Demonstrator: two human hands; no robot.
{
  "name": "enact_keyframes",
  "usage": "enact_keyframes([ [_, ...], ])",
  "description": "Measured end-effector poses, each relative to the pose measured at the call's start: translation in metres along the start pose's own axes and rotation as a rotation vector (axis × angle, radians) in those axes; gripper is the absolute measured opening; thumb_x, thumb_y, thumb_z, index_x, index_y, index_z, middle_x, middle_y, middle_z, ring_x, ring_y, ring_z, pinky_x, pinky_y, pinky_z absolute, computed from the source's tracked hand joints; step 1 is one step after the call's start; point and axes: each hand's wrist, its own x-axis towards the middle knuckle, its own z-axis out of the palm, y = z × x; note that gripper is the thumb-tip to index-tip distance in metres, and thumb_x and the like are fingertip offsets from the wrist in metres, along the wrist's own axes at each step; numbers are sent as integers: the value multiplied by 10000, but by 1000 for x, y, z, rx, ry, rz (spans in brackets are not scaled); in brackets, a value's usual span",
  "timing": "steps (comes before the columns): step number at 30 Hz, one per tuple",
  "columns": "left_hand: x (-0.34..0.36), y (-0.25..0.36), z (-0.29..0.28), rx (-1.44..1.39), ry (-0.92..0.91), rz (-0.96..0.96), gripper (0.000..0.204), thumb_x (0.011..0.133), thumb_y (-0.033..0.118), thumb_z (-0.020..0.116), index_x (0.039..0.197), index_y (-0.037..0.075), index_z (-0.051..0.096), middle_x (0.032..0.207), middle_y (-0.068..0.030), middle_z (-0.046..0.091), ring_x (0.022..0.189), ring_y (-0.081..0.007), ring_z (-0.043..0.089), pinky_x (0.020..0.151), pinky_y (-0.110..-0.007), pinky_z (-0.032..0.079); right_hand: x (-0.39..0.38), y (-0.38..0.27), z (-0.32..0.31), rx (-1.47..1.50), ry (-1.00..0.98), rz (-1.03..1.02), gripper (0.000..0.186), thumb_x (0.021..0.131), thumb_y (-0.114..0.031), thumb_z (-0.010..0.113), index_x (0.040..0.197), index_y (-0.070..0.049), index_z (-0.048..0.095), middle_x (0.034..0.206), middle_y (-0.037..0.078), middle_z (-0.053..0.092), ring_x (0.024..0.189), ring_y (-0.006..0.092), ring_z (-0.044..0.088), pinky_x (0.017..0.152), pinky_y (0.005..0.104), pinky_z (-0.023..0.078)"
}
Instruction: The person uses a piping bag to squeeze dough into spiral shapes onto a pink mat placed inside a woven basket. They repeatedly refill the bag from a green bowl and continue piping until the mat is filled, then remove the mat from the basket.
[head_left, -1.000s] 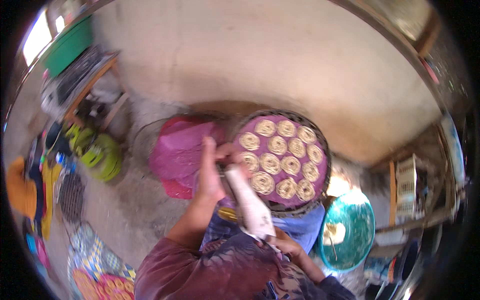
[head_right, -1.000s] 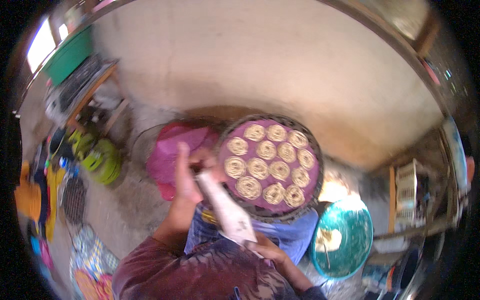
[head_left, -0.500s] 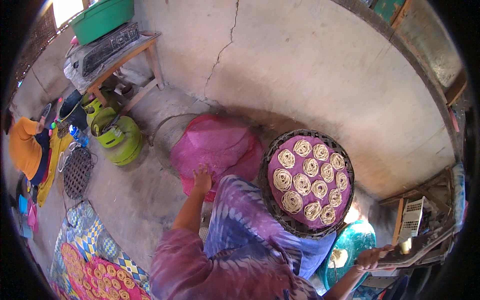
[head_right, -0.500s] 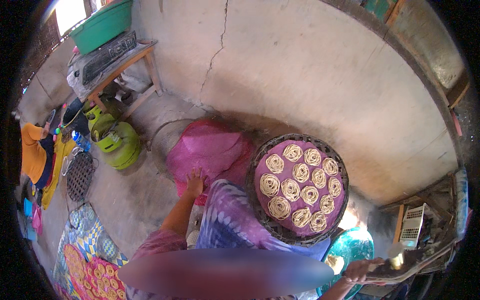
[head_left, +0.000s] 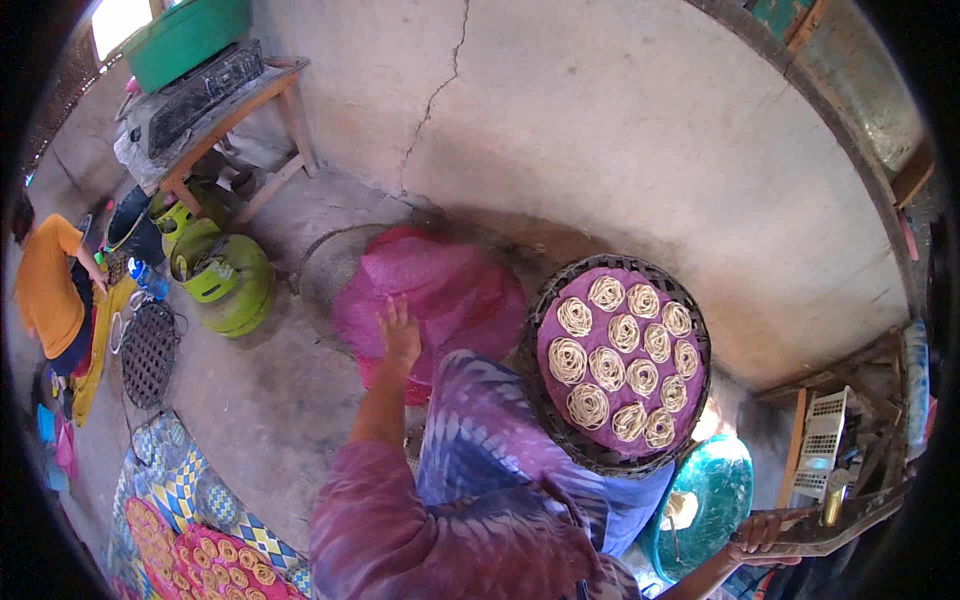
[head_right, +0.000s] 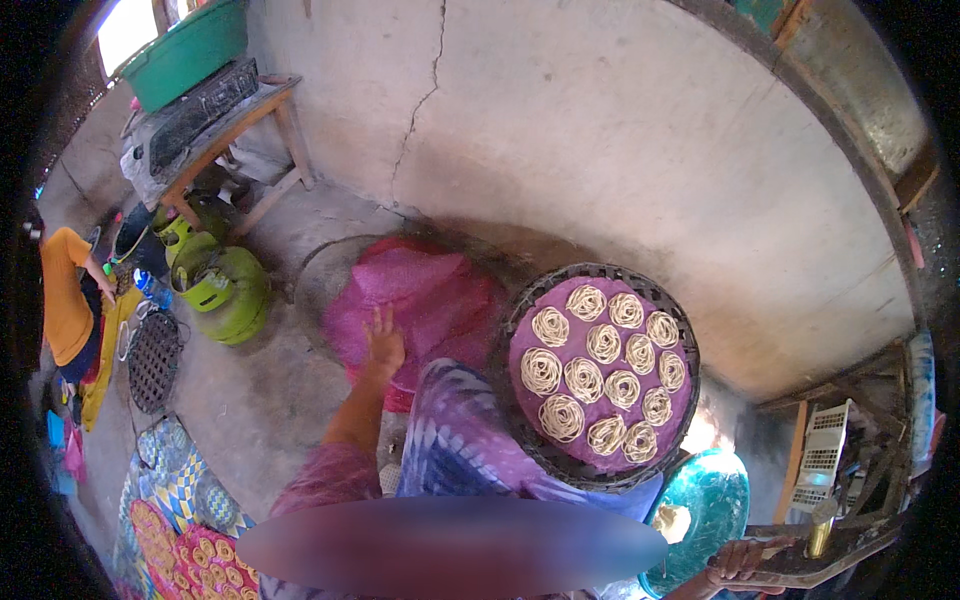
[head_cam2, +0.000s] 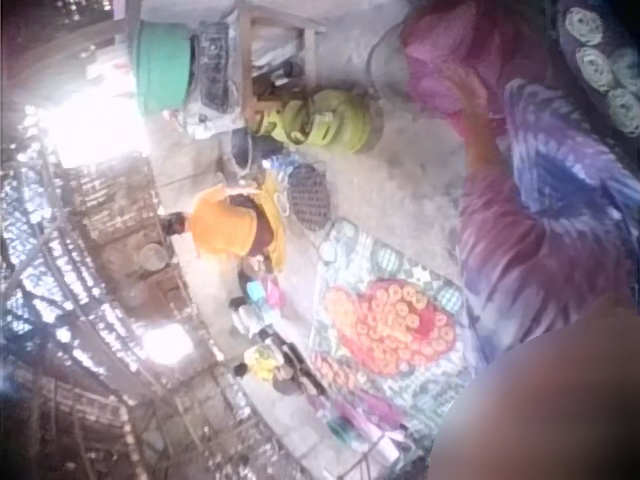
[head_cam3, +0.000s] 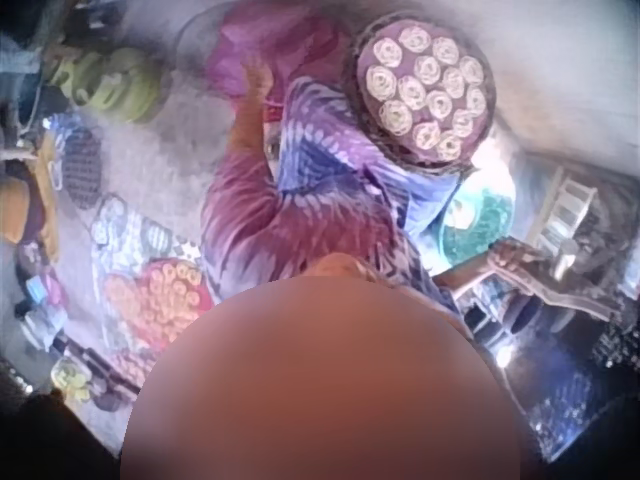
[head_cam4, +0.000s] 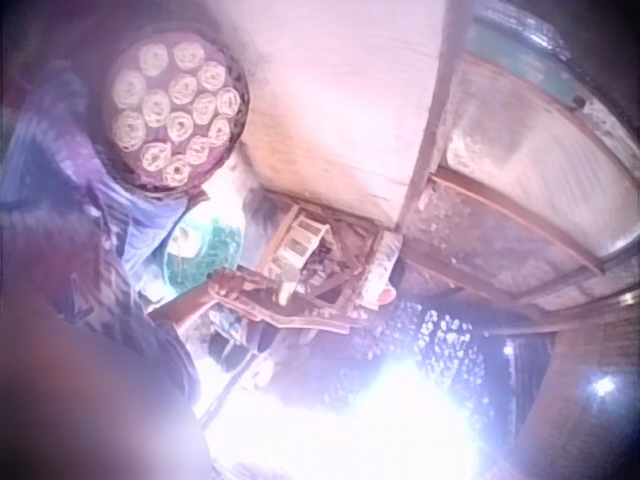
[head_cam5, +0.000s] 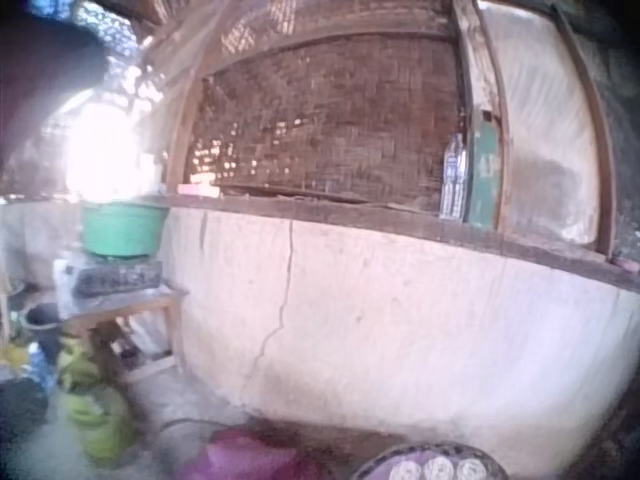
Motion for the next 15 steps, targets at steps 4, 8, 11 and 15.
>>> enact_keyframes([
  [4,-24,3,9,75,-168,60,349,932,234,471,1218,143,650,1560,-66,290,1473,-334,146,1140,-657,117,-1,4,-15,-6,26,2,897,831,-610,652,1502,-135,293,628,36,466,428,117,403,384,279,360],
  [8,-3,5,3,-22,-67,54,279,914,193,492,1085,139,705,1439,-90,480,1348,-313,418,1089,-563,321,-4,0,-23,2,88,14,922,818,-625,655,1504,-133,285,624,33,447,425,117,396,378,280,357],
  [11,28,-7,-58,-508,-246,-75,224,887,154,530,1036,107,690,1250,-100,630,1098,-323,617,916,-475,476,-10,-4,-26,-20,67,-18,926,814,-630,656,1503,-132,287,623,32,454,419,114,401,369,275,362],
  [15,40,-43,-183,-970,100,258,208,888,57,596,1094,60,562,1006,-126,691,870,-229,667,775,-373,504,-17,1,-30,12,-12,-21,913,817,-631,655,1497,-135,301,624,34,478,414,116,414,366,272,376],
])
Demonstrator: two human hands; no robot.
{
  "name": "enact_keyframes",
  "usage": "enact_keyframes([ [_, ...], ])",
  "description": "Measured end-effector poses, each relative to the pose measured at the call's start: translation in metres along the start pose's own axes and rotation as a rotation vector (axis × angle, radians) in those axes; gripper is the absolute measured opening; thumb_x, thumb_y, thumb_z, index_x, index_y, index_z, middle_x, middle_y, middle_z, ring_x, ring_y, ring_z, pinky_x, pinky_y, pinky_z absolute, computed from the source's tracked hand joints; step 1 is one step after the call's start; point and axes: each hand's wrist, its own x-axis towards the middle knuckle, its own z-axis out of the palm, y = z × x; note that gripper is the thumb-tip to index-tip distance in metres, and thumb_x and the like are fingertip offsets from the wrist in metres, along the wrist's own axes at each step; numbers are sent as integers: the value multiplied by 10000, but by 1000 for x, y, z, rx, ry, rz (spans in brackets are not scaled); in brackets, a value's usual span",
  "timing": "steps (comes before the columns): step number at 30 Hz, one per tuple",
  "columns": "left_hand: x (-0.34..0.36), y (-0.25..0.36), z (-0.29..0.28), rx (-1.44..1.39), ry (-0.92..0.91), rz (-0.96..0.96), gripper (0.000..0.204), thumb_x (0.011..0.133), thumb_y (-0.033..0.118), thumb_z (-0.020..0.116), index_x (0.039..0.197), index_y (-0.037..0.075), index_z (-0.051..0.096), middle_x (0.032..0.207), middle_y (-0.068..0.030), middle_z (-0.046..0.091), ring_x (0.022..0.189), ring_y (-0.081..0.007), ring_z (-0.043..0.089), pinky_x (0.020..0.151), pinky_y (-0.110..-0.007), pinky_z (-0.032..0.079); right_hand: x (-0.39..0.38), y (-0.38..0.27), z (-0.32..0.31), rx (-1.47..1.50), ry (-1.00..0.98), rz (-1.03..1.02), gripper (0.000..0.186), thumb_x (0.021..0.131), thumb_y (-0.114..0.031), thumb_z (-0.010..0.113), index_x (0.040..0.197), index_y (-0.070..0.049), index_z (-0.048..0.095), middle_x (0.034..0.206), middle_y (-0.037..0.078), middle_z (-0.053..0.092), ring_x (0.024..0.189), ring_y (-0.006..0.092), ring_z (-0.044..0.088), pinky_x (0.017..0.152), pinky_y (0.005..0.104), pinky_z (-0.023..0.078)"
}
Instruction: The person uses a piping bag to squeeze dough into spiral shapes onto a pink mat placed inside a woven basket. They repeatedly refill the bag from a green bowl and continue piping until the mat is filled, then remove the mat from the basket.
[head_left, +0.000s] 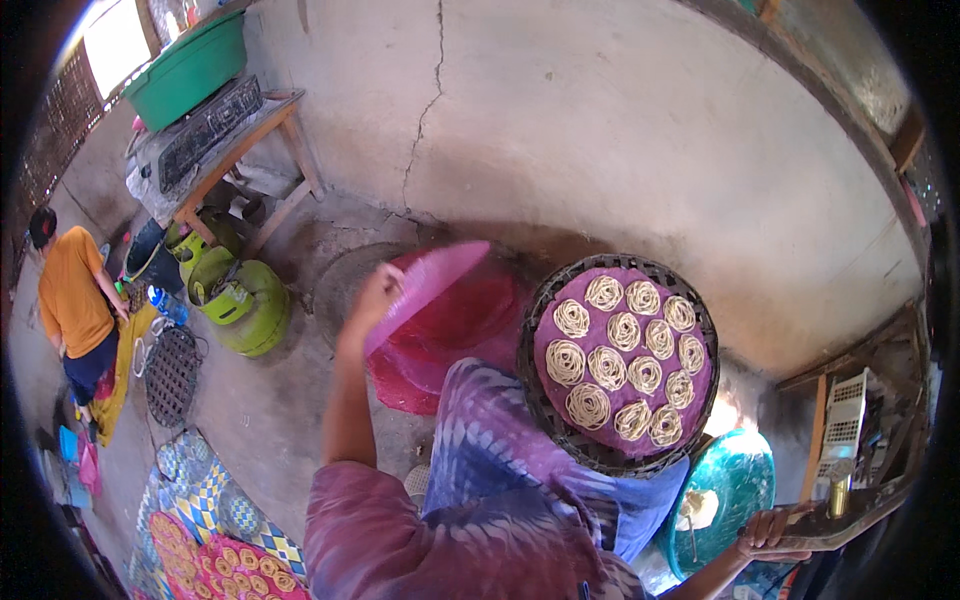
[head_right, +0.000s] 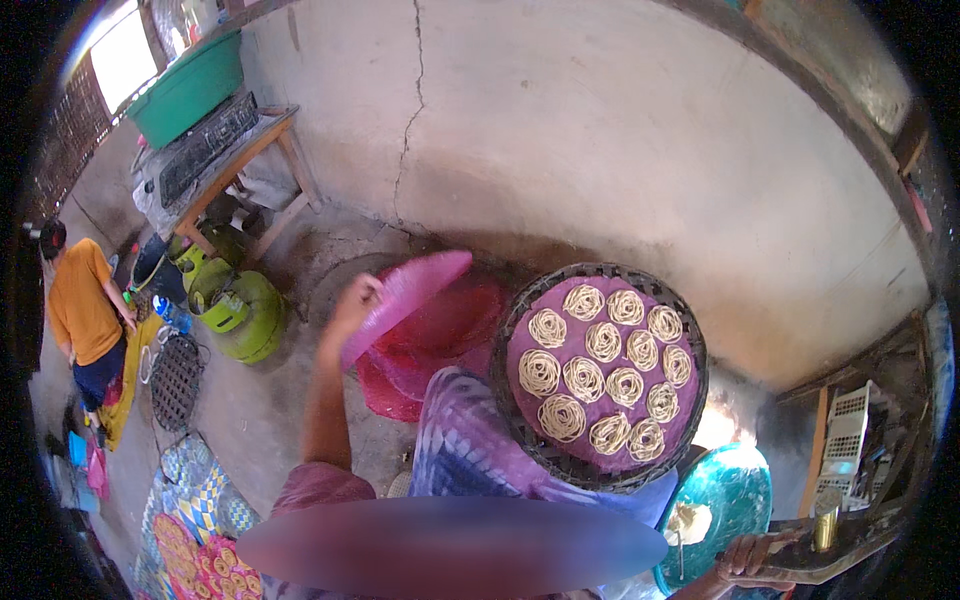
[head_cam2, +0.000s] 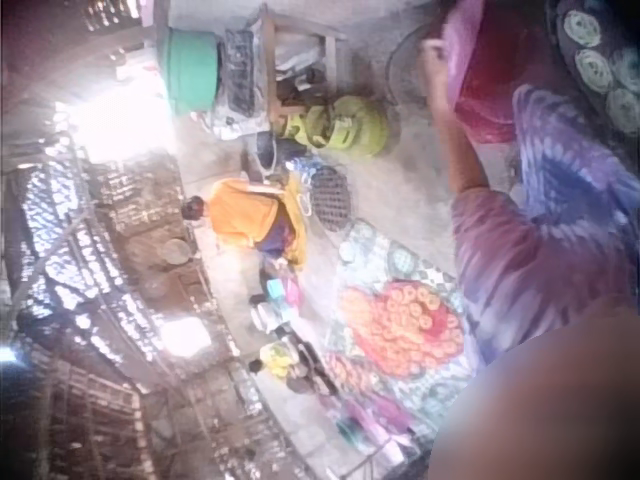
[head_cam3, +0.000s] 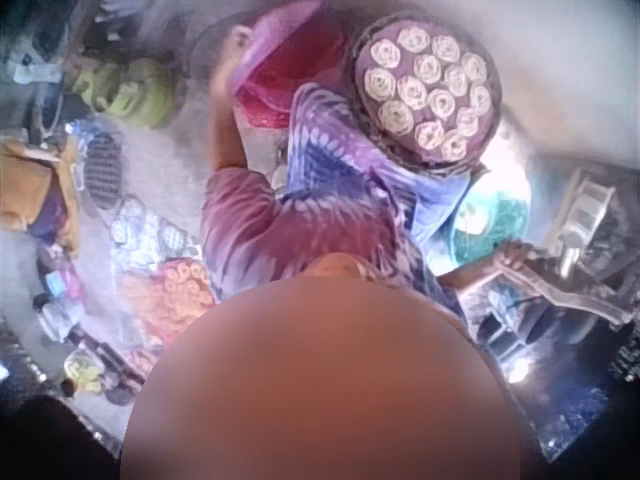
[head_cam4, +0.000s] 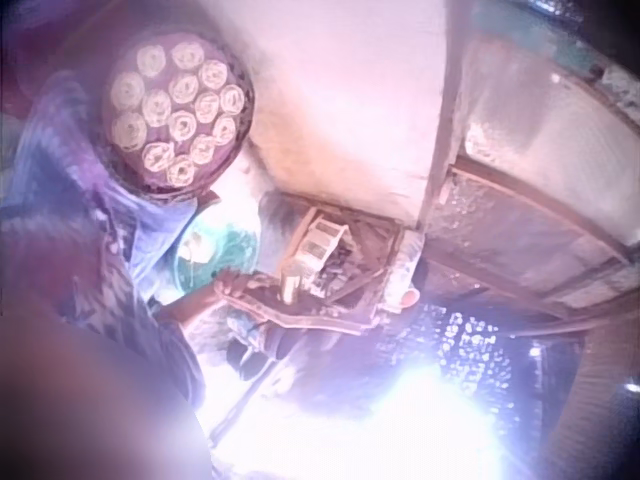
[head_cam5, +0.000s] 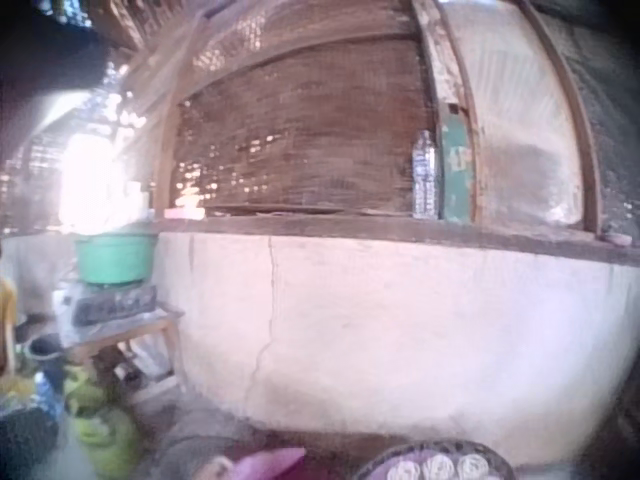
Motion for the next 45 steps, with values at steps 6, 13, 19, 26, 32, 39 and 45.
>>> enact_keyframes([
  [6,14,122,-72,217,62,12,351,900,-37,533,1237,56,573,1120,-143,674,1011,-196,631,891,-324,468,3,26,-12,104,-81,-15,864,825,-627,650,1471,-137,350,631,47,525,410,128,446,374,276,406],
  [13,11,284,2,656,-26,378,452,857,-20,560,1296,89,580,1330,-190,553,1162,-361,574,1000,-395,453,-5,35,-17,271,-26,-48,887,835,-686,588,1453,-98,344,694,105,512,417,143,381,369,272,328],
  [19,-4,384,133,570,-187,761,394,901,49,483,1281,80,587,1341,-173,549,1171,-354,570,994,-417,465,-34,22,-24,269,-4,-82,920,839,-760,483,1476,-114,335,680,91,499,430,139,379,392,296,335],
  [26,-69,386,301,620,-378,974,250,813,38,570,1050,-18,627,1013,-141,627,777,-309,668,670,-423,553,-80,4,-29,226,76,-112,924,846,-756,480,1506,-136,291,695,73,457,479,153,379,445,314,315],
  [32,-94,360,354,574,-584,612,240,884,75,522,1072,-2,649,1248,-164,589,875,-318,691,665,-441,558,-100,-6,-33,217,183,-141,986,816,-806,451,1504,-119,289,680,83,449,484,160,377,451,336,337],
  [39,-101,348,362,-51,-684,586,289,927,47,451,1180,-27,571,1208,-214,573,1050,-375,601,877,-440,484,-92,5,-35,252,191,-147,944,825,-780,480,1481,-120,316,685,81,465,469,146,373,434,317,332],
  [45,-92,366,344,51,-581,658,368,811,-132,471,1148,-51,595,1195,-219,562,1044,-377,595,889,-423,489,-78,21,-36,290,129,-98,977,813,-803,465,1485,-112,311,698,82,459,469,142,375,441,293,320],
])
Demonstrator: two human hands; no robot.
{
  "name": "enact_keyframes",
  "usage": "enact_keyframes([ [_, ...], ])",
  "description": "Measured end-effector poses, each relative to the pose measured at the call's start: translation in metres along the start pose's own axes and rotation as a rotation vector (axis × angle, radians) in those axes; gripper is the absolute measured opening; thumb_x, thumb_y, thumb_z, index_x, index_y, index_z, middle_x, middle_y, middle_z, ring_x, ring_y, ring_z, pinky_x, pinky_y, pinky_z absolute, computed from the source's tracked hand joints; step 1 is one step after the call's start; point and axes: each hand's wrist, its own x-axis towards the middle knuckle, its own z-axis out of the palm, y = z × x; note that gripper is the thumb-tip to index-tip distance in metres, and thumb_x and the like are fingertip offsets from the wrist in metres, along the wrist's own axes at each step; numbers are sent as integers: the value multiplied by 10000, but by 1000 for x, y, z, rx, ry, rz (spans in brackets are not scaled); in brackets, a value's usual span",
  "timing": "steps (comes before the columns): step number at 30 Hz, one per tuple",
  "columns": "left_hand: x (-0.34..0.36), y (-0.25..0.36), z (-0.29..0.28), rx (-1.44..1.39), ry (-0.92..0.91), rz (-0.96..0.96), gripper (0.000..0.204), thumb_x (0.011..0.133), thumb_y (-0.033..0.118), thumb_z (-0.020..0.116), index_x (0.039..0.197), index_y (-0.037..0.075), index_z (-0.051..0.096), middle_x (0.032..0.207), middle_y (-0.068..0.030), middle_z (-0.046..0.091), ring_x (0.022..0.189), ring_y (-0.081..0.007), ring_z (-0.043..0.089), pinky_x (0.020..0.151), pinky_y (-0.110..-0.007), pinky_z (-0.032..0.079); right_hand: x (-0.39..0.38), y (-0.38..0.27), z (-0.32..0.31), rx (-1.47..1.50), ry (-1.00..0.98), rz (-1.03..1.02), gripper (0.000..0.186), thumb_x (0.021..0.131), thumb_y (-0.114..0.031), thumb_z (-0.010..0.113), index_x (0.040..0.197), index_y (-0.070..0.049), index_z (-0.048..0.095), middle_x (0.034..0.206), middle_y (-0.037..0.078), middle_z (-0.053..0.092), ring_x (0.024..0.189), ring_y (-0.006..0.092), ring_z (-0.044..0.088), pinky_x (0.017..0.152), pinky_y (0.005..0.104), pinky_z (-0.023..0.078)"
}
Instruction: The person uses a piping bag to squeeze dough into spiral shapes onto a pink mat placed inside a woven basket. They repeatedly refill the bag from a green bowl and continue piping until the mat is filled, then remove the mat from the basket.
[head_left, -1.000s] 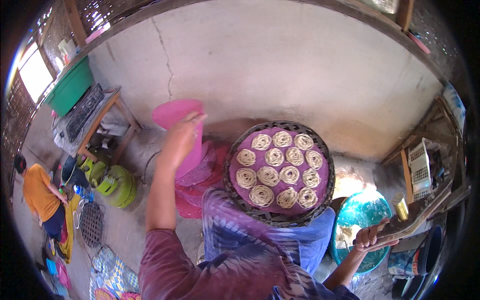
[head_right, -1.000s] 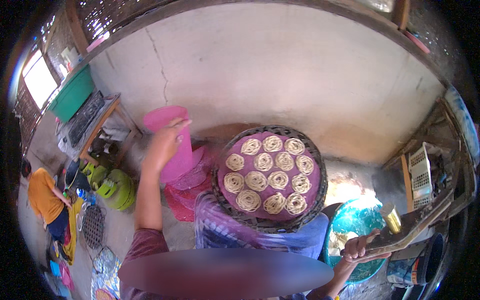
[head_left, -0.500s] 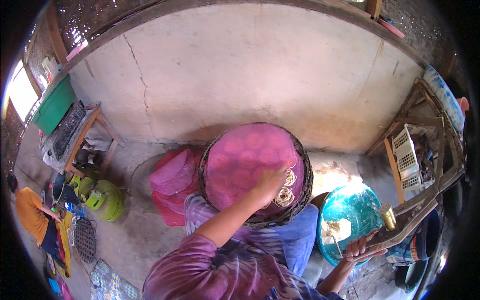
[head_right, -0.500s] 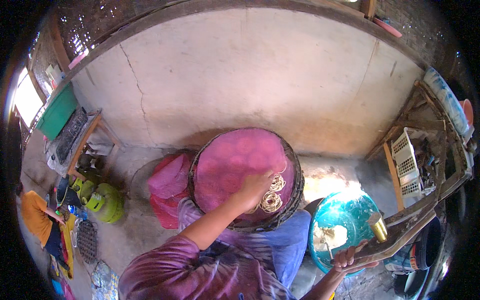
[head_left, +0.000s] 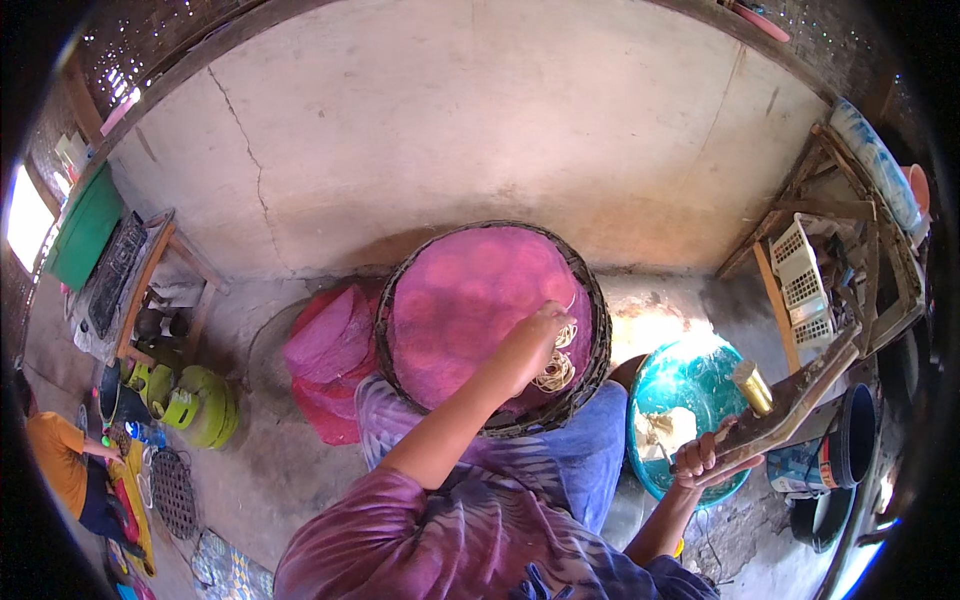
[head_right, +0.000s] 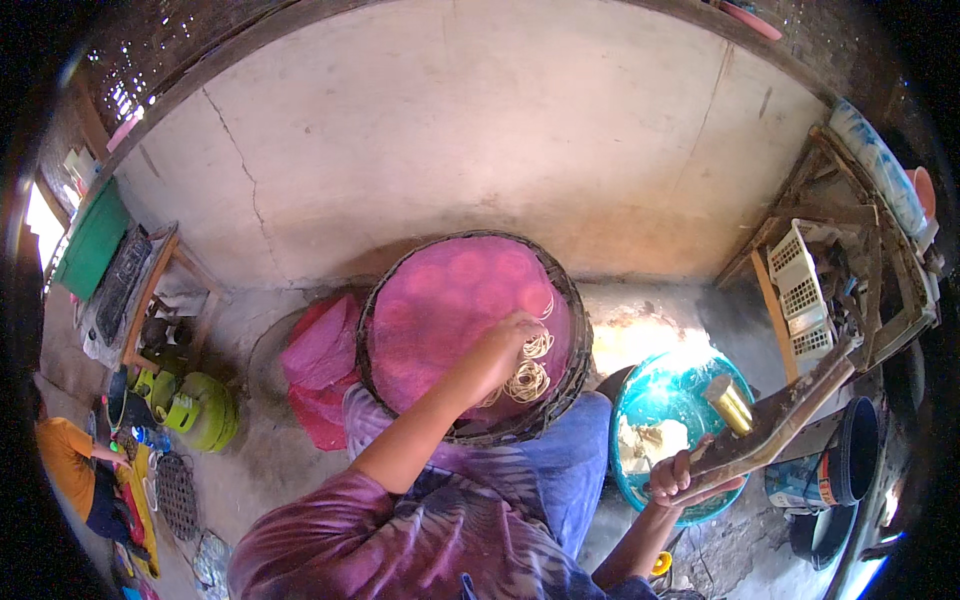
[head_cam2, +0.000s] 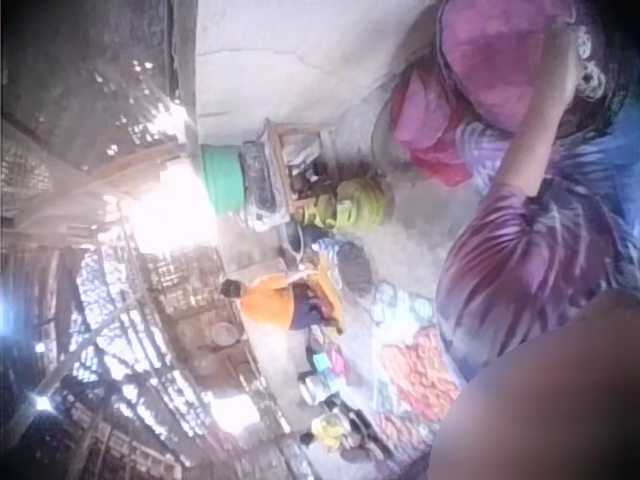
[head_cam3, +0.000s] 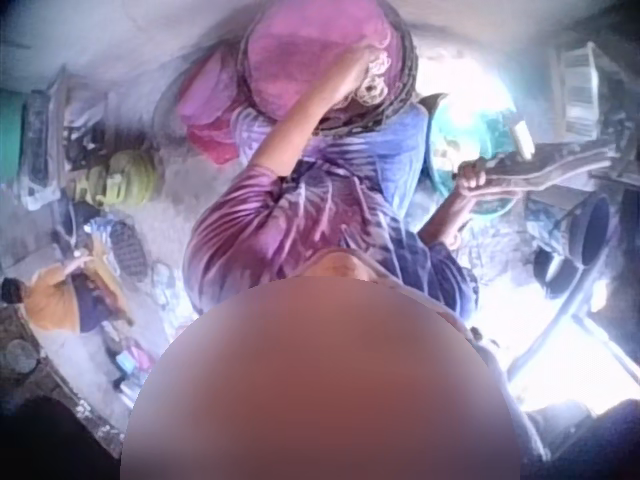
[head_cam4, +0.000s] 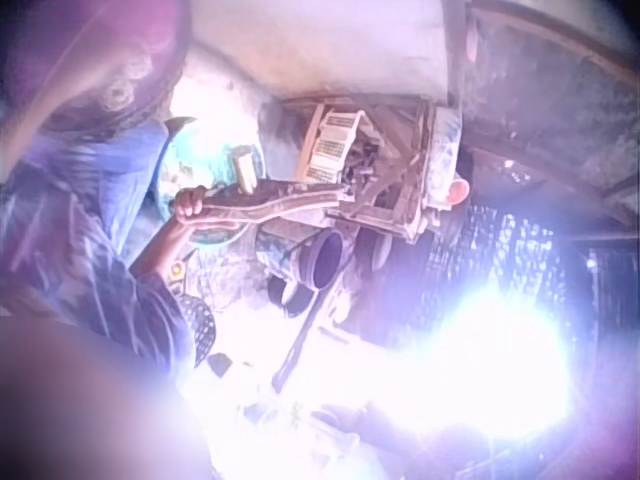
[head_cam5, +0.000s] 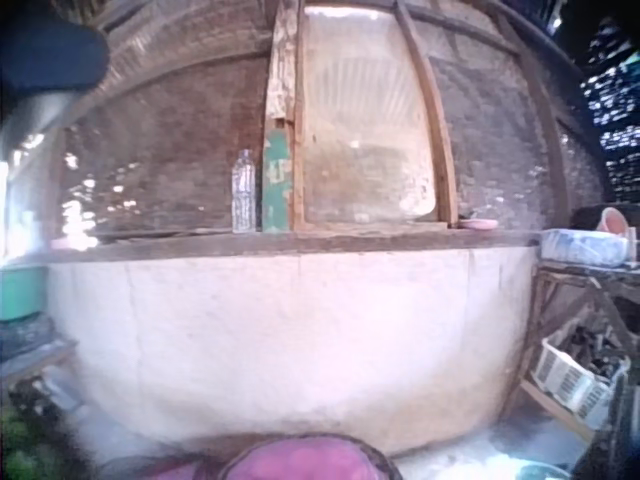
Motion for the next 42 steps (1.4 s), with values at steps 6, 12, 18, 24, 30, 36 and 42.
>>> enact_keyframes([
  [6,-6,11,22,9,-204,19,316,847,-26,528,1161,-30,563,1167,-196,533,1096,-350,556,940,-404,455,1,5,-1,-9,-1,53,1023,803,-837,415,1508,-110,266,722,86,450,498,155,373,468,330,319],
  [12,-3,6,42,82,-330,-64,363,879,64,589,1231,-16,552,1171,-190,555,1018,-340,598,896,-420,485,0,7,3,-6,35,71,1016,800,-841,414,1488,-104,287,728,97,448,508,171,378,472,339,321],
  [18,9,4,-51,-355,44,-52,585,915,287,661,1393,37,436,1373,-146,514,1058,-247,618,912,-361,498,9,19,31,-215,236,231,968,818,-818,421,1456,-95,327,650,72,444,440,148,344,405,305,294],
  [24,13,28,-123,-1202,87,32,840,920,552,558,1505,58,212,1476,-222,382,1260,-342,509,1009,-450,461,61,89,52,-395,167,828,955,785,-807,491,1280,7,442,697,73,532,534,163,498,456,301,404],
  [30,-5,-4,-187,-1827,174,-28,636,924,679,406,730,96,570,667,-46,567,653,-214,585,753,-414,496,173,151,66,-469,-108,1334,778,913,-717,351,1213,-22,526,884,122,656,674,162,643,565,283,550],
  [36,-36,-118,-175,-2072,714,-161,530,902,610,475,585,193,396,522,49,363,514,-130,405,608,-316,367,246,227,96,-1138,-256,1519,749,960,-686,260,986,-17,596,727,79,611,600,163,611,517,301,499],
  [42,-67,-161,-177,-2097,666,162,512,917,569,447,561,207,383,495,65,353,475,-114,384,592,-316,373,255,258,121,-1486,-425,1366,759,943,-704,296,923,-13,611,591,50,519,530,169,550,487,327,444],
])
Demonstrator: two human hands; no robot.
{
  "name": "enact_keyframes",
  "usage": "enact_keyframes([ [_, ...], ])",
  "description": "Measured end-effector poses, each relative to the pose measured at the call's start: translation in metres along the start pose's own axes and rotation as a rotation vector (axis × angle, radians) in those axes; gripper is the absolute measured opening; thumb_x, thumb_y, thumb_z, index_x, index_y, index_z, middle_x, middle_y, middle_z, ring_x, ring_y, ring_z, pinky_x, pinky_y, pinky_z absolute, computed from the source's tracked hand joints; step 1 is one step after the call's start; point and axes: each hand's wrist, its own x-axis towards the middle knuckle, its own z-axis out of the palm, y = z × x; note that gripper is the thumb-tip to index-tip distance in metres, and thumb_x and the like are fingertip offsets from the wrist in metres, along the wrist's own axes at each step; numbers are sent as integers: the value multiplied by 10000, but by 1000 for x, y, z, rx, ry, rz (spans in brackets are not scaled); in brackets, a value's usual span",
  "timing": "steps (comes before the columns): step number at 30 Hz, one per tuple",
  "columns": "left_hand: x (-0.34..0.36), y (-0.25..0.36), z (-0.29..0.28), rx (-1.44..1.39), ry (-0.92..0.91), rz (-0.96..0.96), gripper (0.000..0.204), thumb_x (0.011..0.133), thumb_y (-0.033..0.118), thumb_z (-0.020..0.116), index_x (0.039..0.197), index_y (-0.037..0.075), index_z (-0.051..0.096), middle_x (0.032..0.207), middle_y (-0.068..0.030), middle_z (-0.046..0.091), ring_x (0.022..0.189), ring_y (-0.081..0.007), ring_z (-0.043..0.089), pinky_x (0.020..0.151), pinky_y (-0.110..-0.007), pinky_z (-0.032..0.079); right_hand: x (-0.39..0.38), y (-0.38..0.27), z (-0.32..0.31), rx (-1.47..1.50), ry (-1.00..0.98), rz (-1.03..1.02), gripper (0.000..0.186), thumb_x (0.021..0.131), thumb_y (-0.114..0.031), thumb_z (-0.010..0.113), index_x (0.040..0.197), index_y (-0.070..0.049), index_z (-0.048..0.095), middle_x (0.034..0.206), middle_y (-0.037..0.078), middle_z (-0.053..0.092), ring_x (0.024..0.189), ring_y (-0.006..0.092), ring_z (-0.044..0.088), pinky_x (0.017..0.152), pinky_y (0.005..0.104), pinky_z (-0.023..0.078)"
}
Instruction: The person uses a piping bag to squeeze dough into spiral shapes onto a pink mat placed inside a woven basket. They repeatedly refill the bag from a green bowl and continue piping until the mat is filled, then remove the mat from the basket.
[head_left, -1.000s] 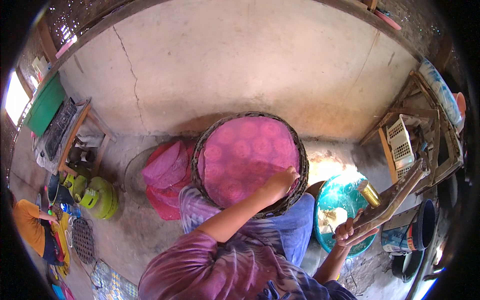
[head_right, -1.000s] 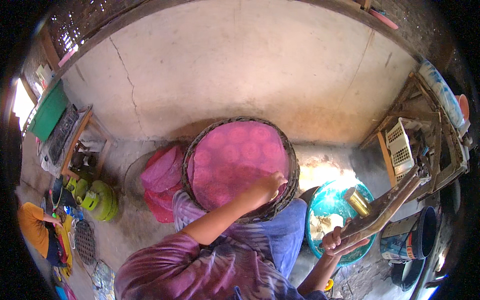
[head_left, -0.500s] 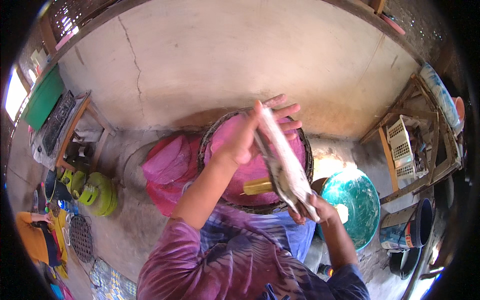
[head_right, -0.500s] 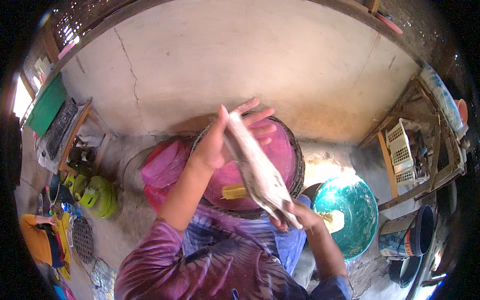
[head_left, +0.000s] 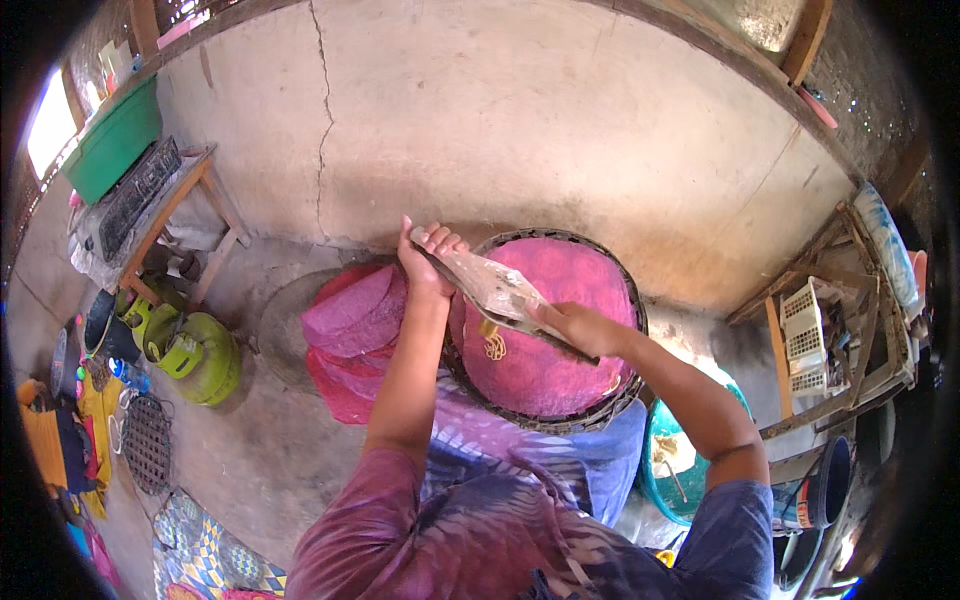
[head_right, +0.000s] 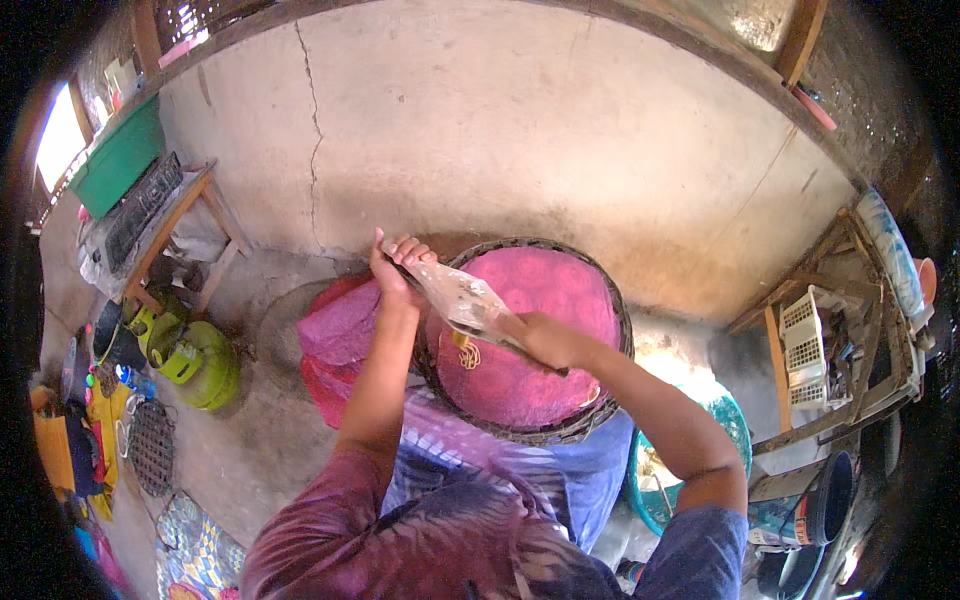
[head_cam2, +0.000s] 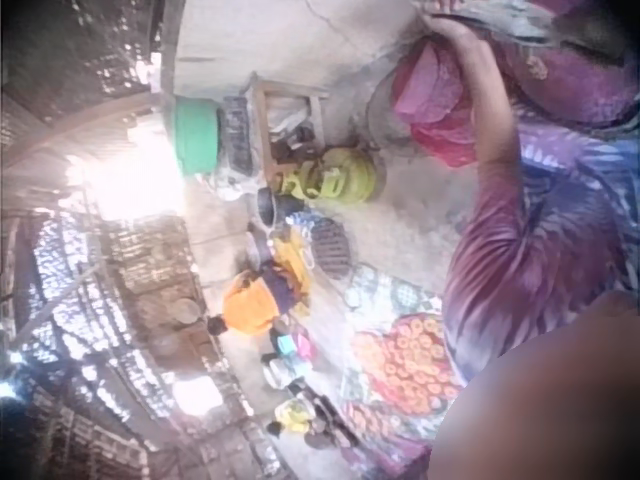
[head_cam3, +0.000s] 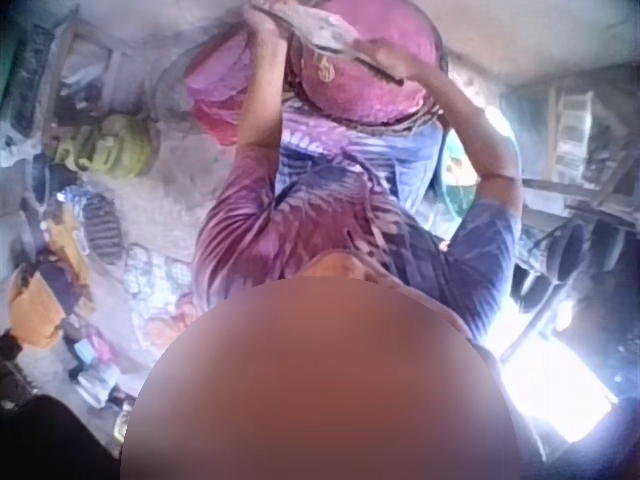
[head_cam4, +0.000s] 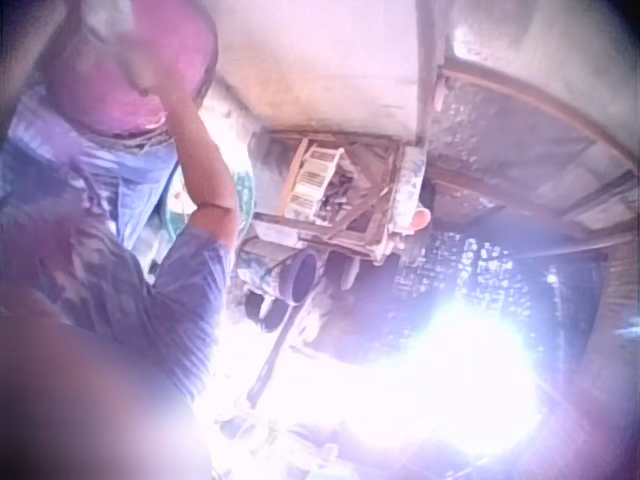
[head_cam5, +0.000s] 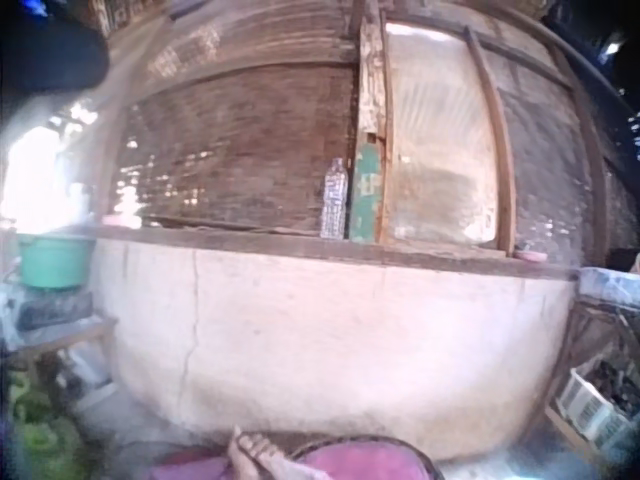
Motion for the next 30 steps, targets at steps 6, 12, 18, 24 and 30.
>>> enact_keyframes([
  [6,-7,-10,20,-39,95,-23,507,922,559,426,552,214,392,467,74,324,450,-112,369,596,-319,390,-13,-6,-10,-90,-46,-50,698,972,-648,331,970,-14,624,616,39,538,504,137,515,474,324,422],
  [12,-8,1,33,129,106,20,560,914,635,395,541,222,331,452,83,277,429,-103,327,547,-306,363,-13,-1,7,110,-22,-33,655,983,-610,358,1008,0,595,605,32,527,479,125,510,433,299,407],
  [18,-6,-34,19,70,172,-75,572,903,658,423,545,229,297,461,72,245,432,-113,298,546,-309,345,-25,27,1,98,51,13,585,989,-545,427,1094,8,586,649,20,528,505,110,506,458,281,408],
  [24,-11,-37,23,550,67,-153,812,892,782,229,986,94,652,1013,-95,681,972,-219,610,915,-388,448,-28,58,3,357,115,-24,524,984,-514,456,1089,-13,569,632,1,479,475,105,452,436,273,369],
  [30,-79,-43,-14,1718,44,-634,878,942,723,185,1233,27,634,1124,-158,685,1094,-240,607,949,-370,464,-34,81,10,509,51,-88,539,970,-545,480,1142,-38,535,670,-8,484,497,69,430,427,222,348],
])
